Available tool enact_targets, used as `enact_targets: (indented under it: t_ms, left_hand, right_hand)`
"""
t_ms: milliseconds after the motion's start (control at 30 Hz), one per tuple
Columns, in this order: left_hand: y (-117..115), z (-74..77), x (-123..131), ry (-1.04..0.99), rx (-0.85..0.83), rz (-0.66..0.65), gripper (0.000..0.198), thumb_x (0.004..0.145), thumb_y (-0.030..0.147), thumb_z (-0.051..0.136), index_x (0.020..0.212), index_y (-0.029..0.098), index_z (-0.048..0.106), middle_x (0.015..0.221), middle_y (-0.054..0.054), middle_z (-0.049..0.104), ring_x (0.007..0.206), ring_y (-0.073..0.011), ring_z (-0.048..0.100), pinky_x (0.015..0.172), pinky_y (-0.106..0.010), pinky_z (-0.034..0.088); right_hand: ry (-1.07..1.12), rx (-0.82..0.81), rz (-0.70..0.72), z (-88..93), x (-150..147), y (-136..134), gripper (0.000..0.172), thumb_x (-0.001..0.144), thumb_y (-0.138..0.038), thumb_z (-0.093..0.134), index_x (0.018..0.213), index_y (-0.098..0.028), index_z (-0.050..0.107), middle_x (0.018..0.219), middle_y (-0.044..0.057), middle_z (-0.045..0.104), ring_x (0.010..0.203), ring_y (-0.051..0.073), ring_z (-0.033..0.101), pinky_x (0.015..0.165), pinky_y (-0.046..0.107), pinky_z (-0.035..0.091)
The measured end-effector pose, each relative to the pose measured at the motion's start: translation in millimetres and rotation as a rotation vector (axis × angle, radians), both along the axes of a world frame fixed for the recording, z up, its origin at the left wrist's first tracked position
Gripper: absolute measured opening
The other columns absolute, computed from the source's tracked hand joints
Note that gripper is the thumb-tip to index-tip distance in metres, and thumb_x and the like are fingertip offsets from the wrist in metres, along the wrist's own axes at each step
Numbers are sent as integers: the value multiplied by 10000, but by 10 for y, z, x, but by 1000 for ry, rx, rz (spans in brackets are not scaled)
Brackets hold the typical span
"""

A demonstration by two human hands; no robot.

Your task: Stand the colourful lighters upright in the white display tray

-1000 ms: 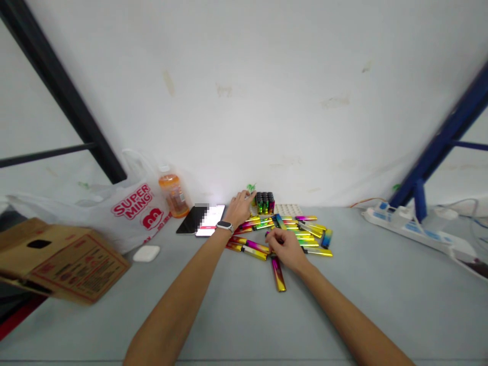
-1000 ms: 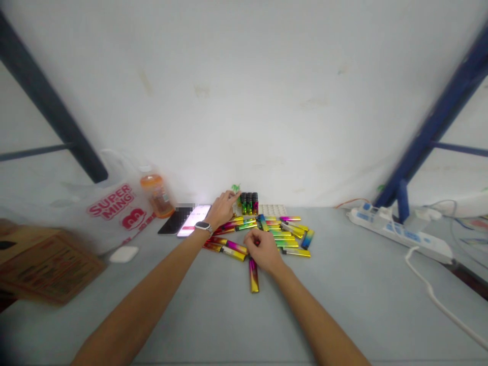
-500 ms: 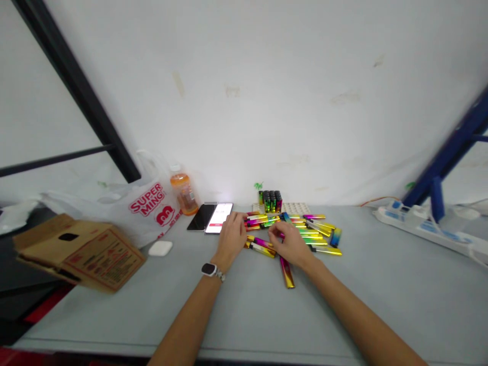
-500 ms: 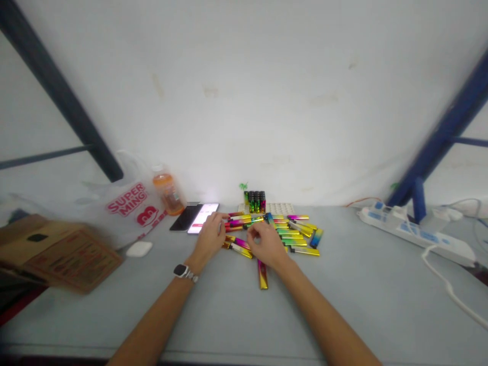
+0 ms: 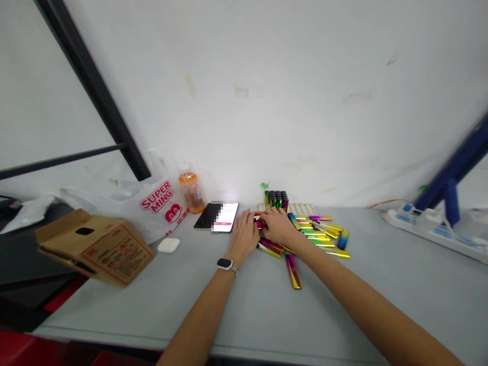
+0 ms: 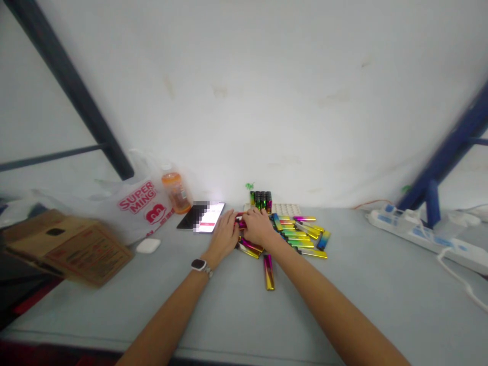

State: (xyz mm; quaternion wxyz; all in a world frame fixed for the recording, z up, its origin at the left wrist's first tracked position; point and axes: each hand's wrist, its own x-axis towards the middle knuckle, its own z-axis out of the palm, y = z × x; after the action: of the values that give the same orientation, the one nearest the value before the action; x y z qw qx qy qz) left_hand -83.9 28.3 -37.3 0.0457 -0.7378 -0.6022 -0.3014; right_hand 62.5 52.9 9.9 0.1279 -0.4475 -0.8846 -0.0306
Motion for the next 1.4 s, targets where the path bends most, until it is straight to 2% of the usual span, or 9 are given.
enact_targets:
  t_ms: [200, 400, 567, 700, 867, 967, 1067, 1200, 1400]
  left_hand:
    - [-48, 47, 68, 16, -91, -57, 420, 951, 196, 323, 1348, 144, 449, 1334, -133, 573, 1266, -236, 497, 1144, -477, 274]
    - [-106, 32, 216, -52, -91, -170, 399, 936, 185, 361, 1312, 155, 489, 1309, -134, 581, 1225, -262, 524, 1092, -473, 352]
    - [-150, 104, 327, -306, -11, -285, 357, 944, 211, 398, 1275, 171, 527, 1299, -122, 581, 1244, -238, 514, 1092, -441, 377]
    - [-147, 183, 463, -615, -24, -395, 303, 949, 341, 479, 1172, 179, 606, 1188, -103, 645, 1129, -212, 590, 1027, -377, 444]
    - [-28, 256, 671, -894, -99, -447, 305, 922, 407, 530, 1036, 159, 667, 1047, -94, 697, 988, -204, 641, 916, -332, 492]
    - [-12, 298, 730, -982, -44, -433, 292, 935, 421, 505, 975, 162, 635, 971, -71, 685, 934, -180, 631, 877, -300, 487]
    - [-80, 298, 724, -970, -18, -423, 276, 959, 426, 454, 958, 180, 579, 816, -18, 629, 782, -140, 595, 771, -255, 478]
    - [-208, 250, 717, -937, -65, -424, 275, 962, 440, 440, 987, 192, 554, 746, 13, 562, 679, -122, 530, 649, -227, 431]
    - [-260, 189, 785, -884, -46, -345, 366, 889, 460, 547, 669, 184, 449, 597, 50, 412, 567, -100, 378, 544, -228, 309]
  right_hand:
    - [82, -43, 6, -7, 205, -50, 216, 799, -215, 569, 993, -162, 649, 1039, 114, 666, 1010, 254, 550, 888, 361, 351]
    - [524, -97, 31, -75, 472, -125, 89, 859, -237, 524, 900, -179, 577, 846, 32, 621, 765, 169, 544, 694, 277, 386]
    - [919, -237, 46, -216, 486, -191, 188, 874, -357, 540, 934, -181, 569, 708, -25, 556, 651, 144, 509, 620, 258, 413]
    - [1085, -321, 127, -254, 436, -253, 241, 854, -325, 576, 1028, -168, 632, 856, 29, 662, 766, 161, 604, 727, 287, 485]
    - [1141, -352, 102, -274, 468, -262, 263, 848, -322, 594, 1039, -166, 687, 930, 66, 721, 858, 199, 662, 790, 323, 510]
    - [1156, -379, 17, -306, 550, -255, 290, 827, -363, 625, 1013, -152, 696, 873, 66, 726, 760, 186, 658, 707, 302, 514]
    - [1147, -329, -65, -316, 610, -295, 254, 809, -394, 638, 793, -144, 680, 704, 37, 680, 611, 152, 586, 609, 268, 469]
    - [1058, -263, 71, -282, 593, -398, 163, 775, -287, 621, 671, -162, 604, 648, 7, 625, 624, 142, 550, 628, 251, 425]
    - [1016, -275, 182, -324, 529, -448, 221, 723, -248, 523, 520, -174, 474, 526, -29, 450, 550, 118, 411, 576, 250, 332]
